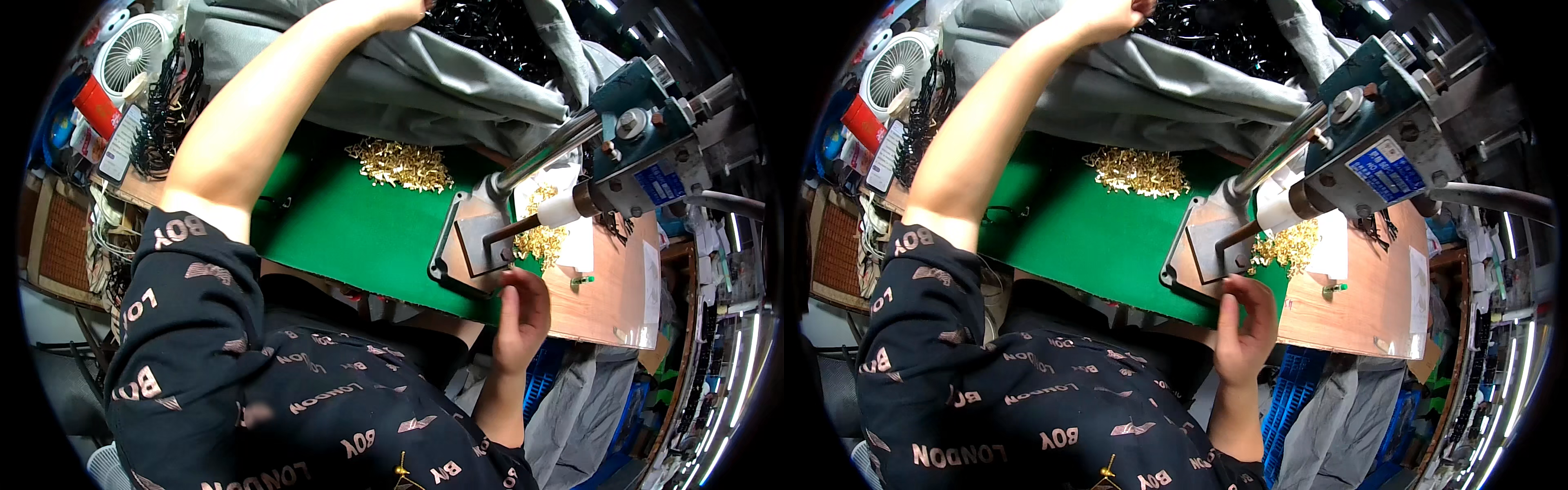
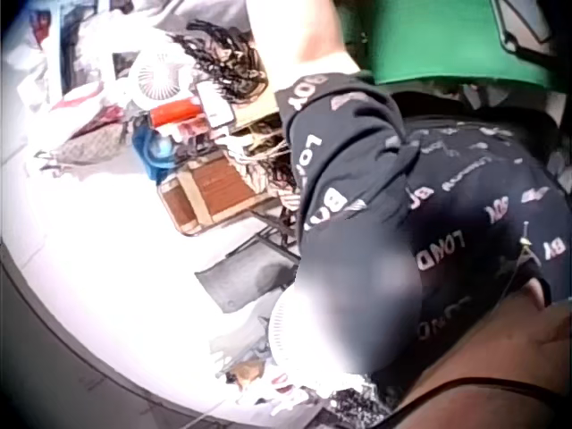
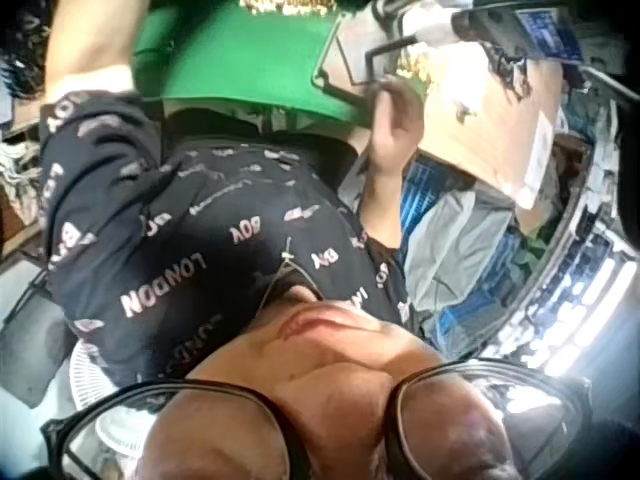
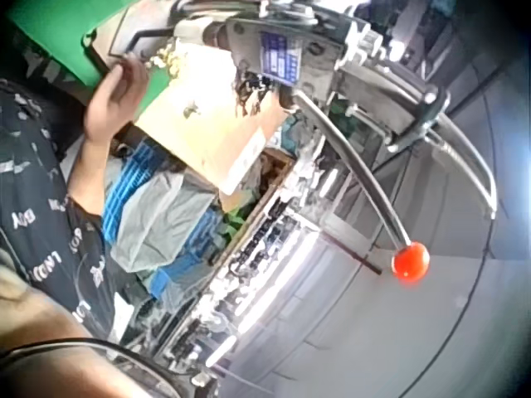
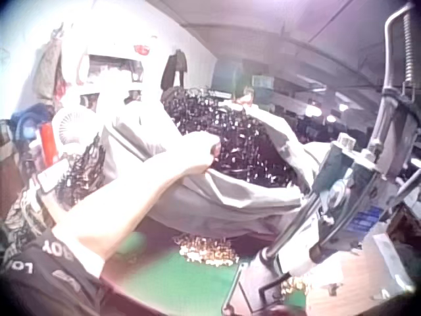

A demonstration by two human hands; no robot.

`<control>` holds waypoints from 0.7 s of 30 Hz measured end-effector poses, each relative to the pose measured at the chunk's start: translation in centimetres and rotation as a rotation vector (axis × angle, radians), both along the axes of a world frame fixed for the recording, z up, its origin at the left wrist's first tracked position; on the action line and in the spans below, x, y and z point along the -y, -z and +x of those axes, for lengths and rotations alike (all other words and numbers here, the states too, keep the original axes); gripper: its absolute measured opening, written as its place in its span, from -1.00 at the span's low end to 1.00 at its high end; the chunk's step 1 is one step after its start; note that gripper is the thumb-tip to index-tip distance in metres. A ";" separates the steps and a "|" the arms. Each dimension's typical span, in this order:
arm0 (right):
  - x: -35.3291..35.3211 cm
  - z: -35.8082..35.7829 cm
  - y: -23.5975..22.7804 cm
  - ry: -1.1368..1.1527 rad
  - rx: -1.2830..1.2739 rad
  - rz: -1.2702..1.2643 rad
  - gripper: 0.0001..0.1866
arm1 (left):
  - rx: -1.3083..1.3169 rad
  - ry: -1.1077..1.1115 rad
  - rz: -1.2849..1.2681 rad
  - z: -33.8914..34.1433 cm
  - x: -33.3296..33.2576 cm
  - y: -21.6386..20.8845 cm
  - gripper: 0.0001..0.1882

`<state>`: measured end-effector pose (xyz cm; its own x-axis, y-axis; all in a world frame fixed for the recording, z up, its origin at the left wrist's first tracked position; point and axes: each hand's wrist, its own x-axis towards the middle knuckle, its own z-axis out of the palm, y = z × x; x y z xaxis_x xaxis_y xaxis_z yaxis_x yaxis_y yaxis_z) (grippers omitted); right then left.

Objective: The person repeatedly picks up black eyeglass frames from a cloth bag and attaches small gold-colored metal hinges to the temples using a vertical press machine. After each attachment, the person inspects the frame and places it on the green work surface, continuing the cycle with additional frames.

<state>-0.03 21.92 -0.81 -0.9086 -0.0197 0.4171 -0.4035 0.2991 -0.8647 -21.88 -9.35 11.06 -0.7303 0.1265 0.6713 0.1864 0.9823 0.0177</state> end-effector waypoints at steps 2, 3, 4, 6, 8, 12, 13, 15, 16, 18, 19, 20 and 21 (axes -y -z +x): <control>1.3 -1.0 -0.3 -0.078 -0.060 0.188 -0.82 | -0.029 0.181 0.201 2.3 -1.5 -2.1 -0.79; 2.1 -1.5 -0.7 -0.123 -0.081 0.257 -0.84 | 0.002 0.215 0.326 3.6 -1.9 -2.5 -0.82; 3.0 -1.9 -0.7 -0.141 -0.021 0.270 -0.85 | -0.062 0.237 0.262 2.9 -1.4 -1.7 -0.83; 4.8 -4.4 -0.4 -0.269 -0.103 0.427 -0.87 | 0.046 0.172 0.165 1.4 -0.5 -0.3 -0.83; 6.4 -7.2 0.5 -0.276 -0.231 0.743 -0.79 | 0.281 0.027 -0.037 0.3 -0.5 0.4 -0.80; 9.5 -15.1 4.7 0.109 -0.124 1.200 -0.51 | -0.071 0.346 0.159 -2.3 -1.2 2.6 -0.80; 10.0 -16.3 4.5 0.121 0.125 1.204 -0.47 | -0.241 0.493 0.246 -1.5 -2.1 1.3 -0.78; 11.8 -17.2 5.2 -0.026 0.212 1.356 -0.45 | 0.150 0.612 0.848 0.9 -1.7 -1.9 -0.76; 13.0 -15.8 3.9 -0.031 0.228 1.319 -0.46 | 0.194 0.708 0.943 2.7 -1.2 -3.0 -0.76; 13.1 -14.4 4.7 -0.009 0.109 1.250 -0.47 | 0.205 0.838 1.001 6.2 -1.3 -5.3 -0.75; 12.8 -13.7 5.0 0.001 0.054 1.199 -0.46 | 0.171 0.864 0.966 7.5 -1.3 -6.1 -0.74; 12.6 -13.1 5.6 0.004 -0.033 1.153 -0.43 | 0.211 0.936 0.942 8.9 -1.1 -6.7 -0.75; 12.4 -12.2 5.9 -0.014 -0.127 1.105 -0.47 | 0.214 0.941 0.901 11.0 -0.8 -7.0 -0.75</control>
<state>-12.19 9.55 -6.67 -0.8574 -0.4479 0.2534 -0.4796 0.8740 -0.0779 -10.91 -8.57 18.09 -0.7113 0.2134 0.6697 0.6986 0.1091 0.7072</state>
